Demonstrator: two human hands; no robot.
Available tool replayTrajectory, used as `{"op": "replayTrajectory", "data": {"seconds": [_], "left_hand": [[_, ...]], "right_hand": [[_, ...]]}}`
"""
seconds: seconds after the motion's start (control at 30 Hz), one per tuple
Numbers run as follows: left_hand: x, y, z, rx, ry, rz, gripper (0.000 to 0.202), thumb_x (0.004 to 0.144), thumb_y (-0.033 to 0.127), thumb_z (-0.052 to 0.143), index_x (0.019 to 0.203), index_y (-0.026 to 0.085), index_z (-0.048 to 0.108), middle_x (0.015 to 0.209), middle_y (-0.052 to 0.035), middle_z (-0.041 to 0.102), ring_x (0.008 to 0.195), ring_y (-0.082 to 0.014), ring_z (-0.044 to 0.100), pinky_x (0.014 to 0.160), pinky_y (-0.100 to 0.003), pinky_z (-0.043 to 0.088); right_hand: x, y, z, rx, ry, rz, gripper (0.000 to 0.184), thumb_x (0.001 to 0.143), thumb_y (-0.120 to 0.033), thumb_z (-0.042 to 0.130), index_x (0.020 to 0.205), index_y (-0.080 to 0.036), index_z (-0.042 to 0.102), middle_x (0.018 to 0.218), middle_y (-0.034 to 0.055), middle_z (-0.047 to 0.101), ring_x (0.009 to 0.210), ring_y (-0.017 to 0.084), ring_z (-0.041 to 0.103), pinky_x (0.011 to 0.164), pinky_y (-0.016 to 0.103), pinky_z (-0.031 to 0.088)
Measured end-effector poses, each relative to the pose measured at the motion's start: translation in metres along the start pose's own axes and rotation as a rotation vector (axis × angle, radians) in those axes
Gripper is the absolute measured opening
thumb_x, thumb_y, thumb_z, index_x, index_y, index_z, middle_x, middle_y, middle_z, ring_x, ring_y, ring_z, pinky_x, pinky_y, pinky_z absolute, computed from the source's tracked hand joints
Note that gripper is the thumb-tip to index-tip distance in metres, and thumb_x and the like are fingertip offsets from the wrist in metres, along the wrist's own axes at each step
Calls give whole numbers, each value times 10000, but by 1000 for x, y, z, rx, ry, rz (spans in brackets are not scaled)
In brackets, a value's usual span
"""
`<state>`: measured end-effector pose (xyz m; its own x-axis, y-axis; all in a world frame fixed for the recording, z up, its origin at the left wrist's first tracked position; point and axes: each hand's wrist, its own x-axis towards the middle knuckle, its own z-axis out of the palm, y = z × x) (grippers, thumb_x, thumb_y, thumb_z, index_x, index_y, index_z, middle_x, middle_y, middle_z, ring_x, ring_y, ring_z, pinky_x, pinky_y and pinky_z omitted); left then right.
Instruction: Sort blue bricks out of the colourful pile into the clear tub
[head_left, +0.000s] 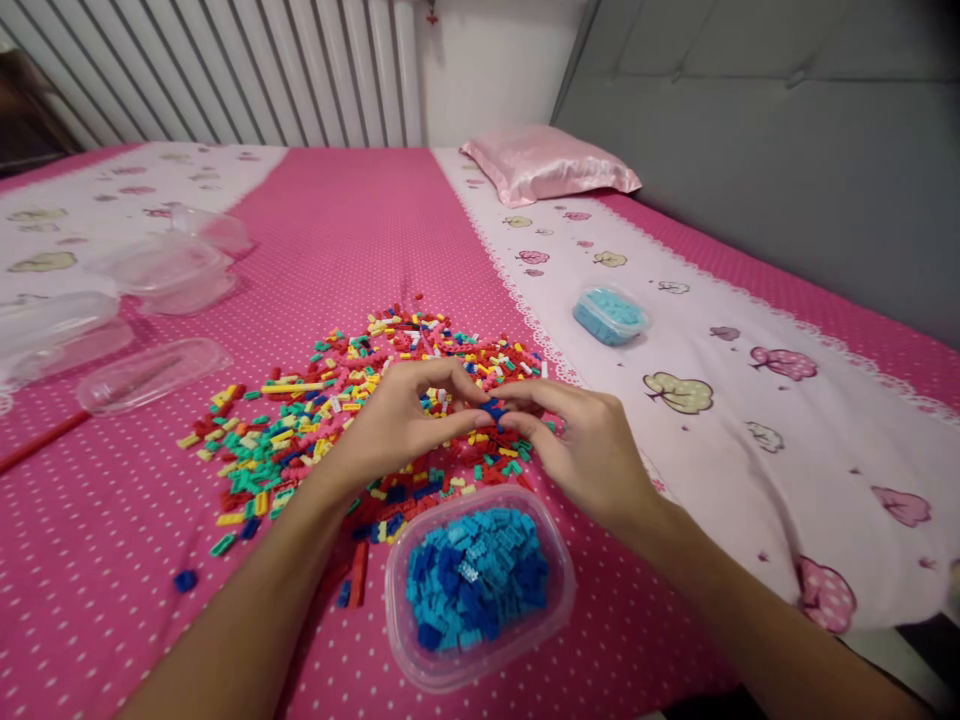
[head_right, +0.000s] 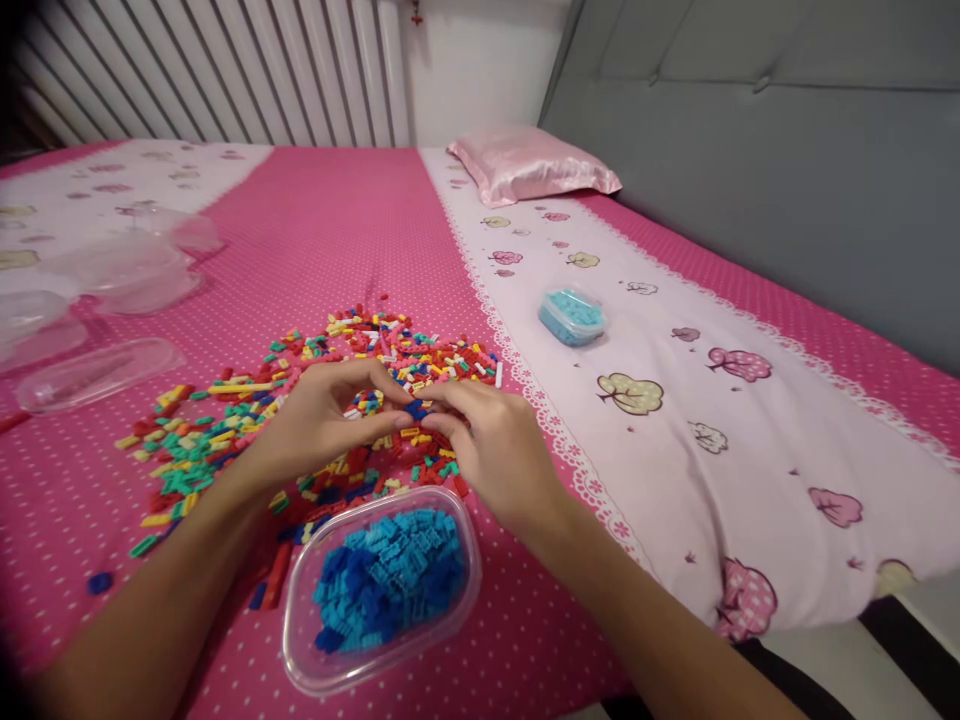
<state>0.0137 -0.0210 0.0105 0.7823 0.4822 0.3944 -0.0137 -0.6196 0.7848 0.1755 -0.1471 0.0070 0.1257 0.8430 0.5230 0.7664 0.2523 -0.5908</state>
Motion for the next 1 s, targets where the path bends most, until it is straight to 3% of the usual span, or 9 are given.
{"op": "replayTrajectory", "data": {"seconds": [0.27, 0.43, 0.53, 0.67, 0.8, 0.87, 1.0], "left_hand": [[-1, -4, 6, 13, 72, 23, 181, 743, 243, 839, 791, 146, 694, 742, -16, 719, 694, -128, 659, 671, -240, 496], [-2, -1, 10, 12, 132, 50, 156, 781, 268, 810, 815, 147, 718, 740, -28, 725, 686, -146, 672, 686, -275, 531], [-3, -1, 11, 26, 166, 100, 147, 795, 271, 801, 852, 159, 726, 742, -17, 735, 683, -148, 683, 810, -336, 571], [-4, -3, 11, 6, 196, 103, 133, 802, 293, 797, 813, 187, 717, 819, -20, 775, 850, -190, 734, 1031, -429, 525], [-4, -3, 8, 36, 160, 59, 126, 809, 281, 790, 819, 175, 722, 781, -30, 758, 781, -174, 717, 836, -335, 579], [-3, -3, 8, 26, 155, 57, 135, 796, 262, 801, 868, 170, 733, 789, -36, 753, 749, -160, 699, 751, -294, 567], [-2, -5, 8, -81, 146, 80, 228, 743, 252, 847, 926, 171, 739, 838, -41, 759, 736, -148, 688, 737, -280, 564]], "right_hand": [[-4, -4, 6, 23, 48, 71, 222, 879, -92, 645, 1031, -183, 779, 1007, 53, 810, 886, 208, 765, 817, 334, 598], [-3, -4, 10, 299, 99, 325, 179, 861, -183, 677, 1001, -209, 786, 920, 40, 816, 805, 202, 763, 763, 353, 615], [-2, -4, 12, 491, 100, 422, 131, 832, -240, 702, 931, -200, 778, 826, 41, 806, 734, 202, 753, 694, 352, 623], [1, -5, 10, 565, 59, 429, 144, 817, -254, 715, 936, -201, 776, 799, 46, 794, 729, 204, 745, 715, 371, 621], [1, -6, 10, 528, 72, 428, 217, 817, -247, 720, 1026, -201, 754, 773, 34, 776, 709, 194, 728, 723, 374, 606], [0, -6, 11, 534, 115, 418, 185, 803, -231, 737, 987, -205, 737, 759, 20, 768, 701, 184, 723, 707, 348, 599], [-2, -8, 12, 486, 164, 366, 36, 808, -200, 736, 837, -216, 721, 791, 6, 769, 731, 163, 718, 710, 306, 585]]}}
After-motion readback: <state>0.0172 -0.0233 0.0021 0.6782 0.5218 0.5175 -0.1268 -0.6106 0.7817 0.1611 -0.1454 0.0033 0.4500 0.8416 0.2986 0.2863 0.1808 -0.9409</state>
